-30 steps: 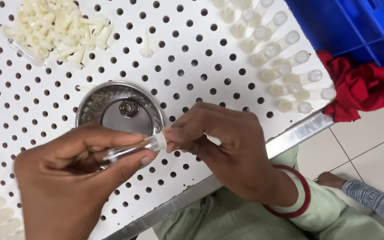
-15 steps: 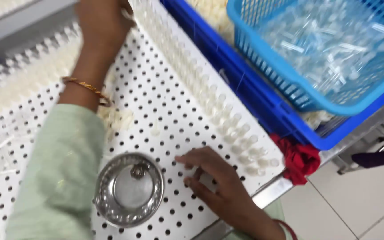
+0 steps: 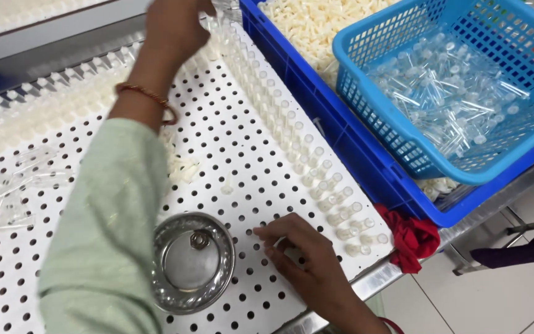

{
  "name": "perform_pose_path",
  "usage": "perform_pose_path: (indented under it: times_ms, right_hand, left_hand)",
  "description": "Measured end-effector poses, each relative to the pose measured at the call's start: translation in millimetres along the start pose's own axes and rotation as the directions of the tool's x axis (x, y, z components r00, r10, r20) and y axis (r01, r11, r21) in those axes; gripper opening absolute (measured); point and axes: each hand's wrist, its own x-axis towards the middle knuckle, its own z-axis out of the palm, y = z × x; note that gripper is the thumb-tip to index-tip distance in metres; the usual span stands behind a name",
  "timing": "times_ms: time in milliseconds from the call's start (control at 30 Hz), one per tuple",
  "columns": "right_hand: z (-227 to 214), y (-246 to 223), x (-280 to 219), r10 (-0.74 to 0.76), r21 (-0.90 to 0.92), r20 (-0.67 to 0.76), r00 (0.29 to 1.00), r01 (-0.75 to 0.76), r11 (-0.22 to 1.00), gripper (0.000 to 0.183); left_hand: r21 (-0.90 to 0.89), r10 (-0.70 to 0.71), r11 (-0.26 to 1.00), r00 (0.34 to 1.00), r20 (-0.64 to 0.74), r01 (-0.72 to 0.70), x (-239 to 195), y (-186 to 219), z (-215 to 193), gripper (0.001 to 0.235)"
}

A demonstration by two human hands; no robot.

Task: The person repeatedly picks a small white capsule and a clear plastic tube, inserts the capsule into the tube, and places the assembled unit into a perforated tray. The person also moves a blue basket of tubes onto the table.

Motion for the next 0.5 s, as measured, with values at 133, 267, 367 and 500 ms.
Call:
perform_pose_path:
  times_ms: [133, 267, 367, 500]
  right_hand:
    - [2.9, -2.1, -0.3, 0.024, -0.01, -0.018, 1.0, -0.024, 1.0, 0.027]
    - [-2.6, -2.1, 16.6, -0.157, -0.293, 0.014, 0.987, 0.154, 0.943, 0.036]
    - [-0.7, -13.2, 43.2, -0.399, -0.616, 0.075, 0.914, 0.357, 0.702, 0.041]
    - [18.1, 2.5, 82.9, -0.355, -0.707, 0.196, 0.914, 0.383, 0.594, 0.049]
  left_hand:
    - [-0.079, 0.073, 0.992, 0.964, -0.257, -0.096, -66.0, -13.1, -60.7, 0.028]
    - [-0.076, 0.007, 0.996, 0.931, -0.364, -0.037, -159.6, -65.3, -119.4, 0.012]
    - [-0.086, -0.185, 0.983, 0.897, -0.402, 0.164, -256.0, -141.9, -100.2, 0.013]
    - [-0.289, -0.577, 0.817, 0.729, -0.369, 0.5, -310.0, -124.9, -100.5, 0.014]
